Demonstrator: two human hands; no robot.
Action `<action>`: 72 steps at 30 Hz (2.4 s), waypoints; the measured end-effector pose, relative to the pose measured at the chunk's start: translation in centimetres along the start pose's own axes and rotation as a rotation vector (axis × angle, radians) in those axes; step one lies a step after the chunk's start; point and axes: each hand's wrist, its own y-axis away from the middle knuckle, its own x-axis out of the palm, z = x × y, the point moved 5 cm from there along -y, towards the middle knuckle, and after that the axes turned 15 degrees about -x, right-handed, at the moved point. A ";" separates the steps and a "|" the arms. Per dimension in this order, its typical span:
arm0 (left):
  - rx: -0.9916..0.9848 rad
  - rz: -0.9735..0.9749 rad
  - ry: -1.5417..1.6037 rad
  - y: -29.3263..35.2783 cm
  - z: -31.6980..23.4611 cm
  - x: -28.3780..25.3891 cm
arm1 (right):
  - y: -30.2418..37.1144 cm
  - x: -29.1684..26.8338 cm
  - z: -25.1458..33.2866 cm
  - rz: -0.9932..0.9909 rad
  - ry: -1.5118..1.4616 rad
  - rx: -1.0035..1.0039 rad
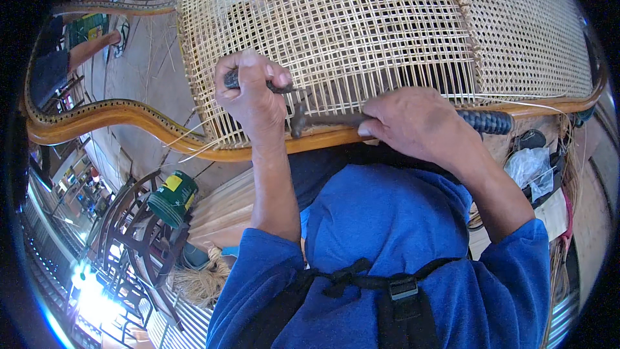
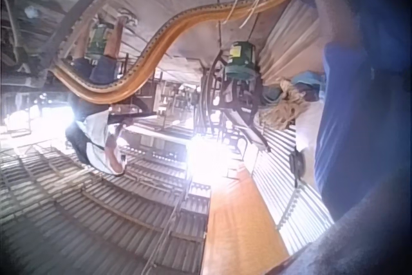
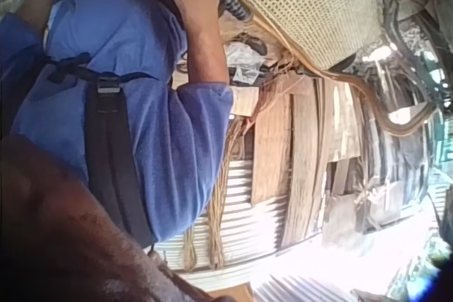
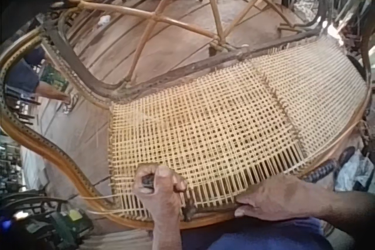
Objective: Weaving and repairing a cane chair seat using strips of material and tools.
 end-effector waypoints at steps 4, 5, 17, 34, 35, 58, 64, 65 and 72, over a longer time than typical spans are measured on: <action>0.082 -0.015 0.030 0.2 -1.4 -0.3 | 0.7 0.0 -0.3 -0.050 0.035 0.043; 0.132 0.006 0.094 0.3 -2.2 -0.8 | 1.7 0.0 -0.2 -0.106 0.026 0.017; 0.171 -0.122 -0.447 5.3 -4.2 -4.9 | 5.7 1.5 1.2 -0.922 -1.612 0.063; 0.113 0.174 -0.316 1.6 -2.0 -2.8 | 0.4 7.8 4.9 -0.757 -1.463 0.114; 0.107 0.177 -0.319 1.6 -1.7 -3.0 | 0.3 8.0 5.0 -0.775 -1.461 0.124; 0.253 0.146 -0.618 2.7 -2.4 -3.5 | -0.6 11.5 4.8 -0.699 -1.654 0.234; 0.332 0.141 -0.697 2.7 -2.3 -3.0 | -0.8 10.9 5.1 -0.771 -1.669 0.162; 0.406 0.139 -0.760 2.9 -2.4 -2.7 | -1.0 11.1 5.4 -0.713 -1.654 0.198; 0.324 0.126 -0.564 3.3 -2.1 -4.6 | -0.2 11.3 6.3 -0.687 -1.649 0.215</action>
